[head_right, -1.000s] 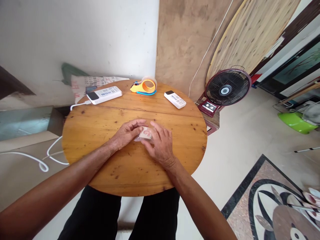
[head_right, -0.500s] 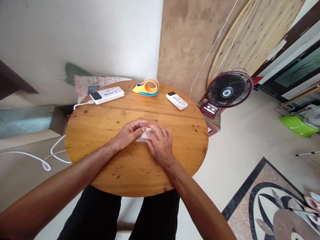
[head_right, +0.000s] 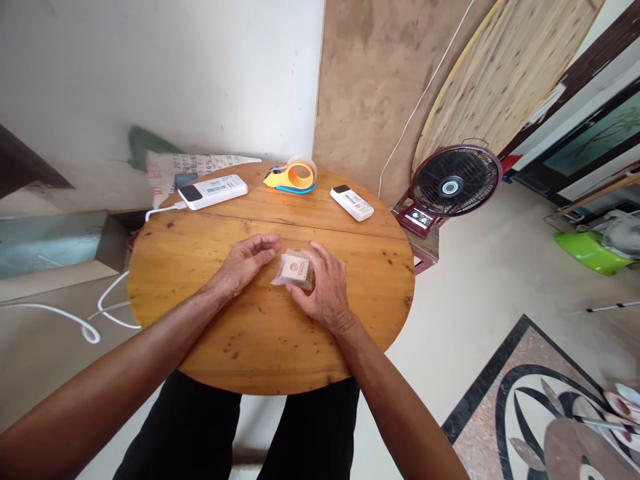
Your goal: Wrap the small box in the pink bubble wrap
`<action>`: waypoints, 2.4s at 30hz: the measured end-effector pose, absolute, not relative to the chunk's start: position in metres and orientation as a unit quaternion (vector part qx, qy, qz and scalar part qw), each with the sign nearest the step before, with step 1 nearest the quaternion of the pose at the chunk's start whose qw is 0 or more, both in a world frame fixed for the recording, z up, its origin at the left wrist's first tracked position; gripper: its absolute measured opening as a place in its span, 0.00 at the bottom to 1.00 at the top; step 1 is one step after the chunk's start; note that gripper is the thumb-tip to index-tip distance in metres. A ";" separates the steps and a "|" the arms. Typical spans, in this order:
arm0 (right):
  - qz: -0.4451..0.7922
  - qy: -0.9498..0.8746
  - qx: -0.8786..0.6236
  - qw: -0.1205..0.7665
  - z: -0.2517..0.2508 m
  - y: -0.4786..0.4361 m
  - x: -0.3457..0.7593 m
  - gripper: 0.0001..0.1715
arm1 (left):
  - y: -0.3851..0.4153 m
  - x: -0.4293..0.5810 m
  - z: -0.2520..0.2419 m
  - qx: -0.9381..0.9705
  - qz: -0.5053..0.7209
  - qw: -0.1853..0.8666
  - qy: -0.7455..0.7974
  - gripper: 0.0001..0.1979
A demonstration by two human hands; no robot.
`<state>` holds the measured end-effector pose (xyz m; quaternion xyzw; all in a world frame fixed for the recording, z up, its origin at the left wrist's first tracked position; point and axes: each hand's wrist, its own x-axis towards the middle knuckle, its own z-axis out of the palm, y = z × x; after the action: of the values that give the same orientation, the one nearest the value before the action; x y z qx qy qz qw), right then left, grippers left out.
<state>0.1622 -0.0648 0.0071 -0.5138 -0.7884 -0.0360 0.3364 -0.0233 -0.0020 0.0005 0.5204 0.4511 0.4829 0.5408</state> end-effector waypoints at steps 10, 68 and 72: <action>-0.020 -0.758 -0.507 0.409 0.009 -0.065 0.164 0.32 | -0.010 -0.021 0.012 0.564 0.458 0.518 0.451 0.17; 0.283 -0.815 -0.346 0.369 0.049 -0.020 0.195 0.10 | -0.019 -0.013 0.006 0.722 0.439 0.370 0.387 0.06; 0.272 -0.783 -0.392 0.399 0.045 -0.017 0.197 0.08 | -0.020 -0.014 0.008 0.710 0.452 0.379 0.385 0.08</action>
<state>0.1971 -0.0167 0.0451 -0.3923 -0.7829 0.2722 0.3989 -0.0142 -0.0200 0.0082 0.7095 0.3853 0.4519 0.3794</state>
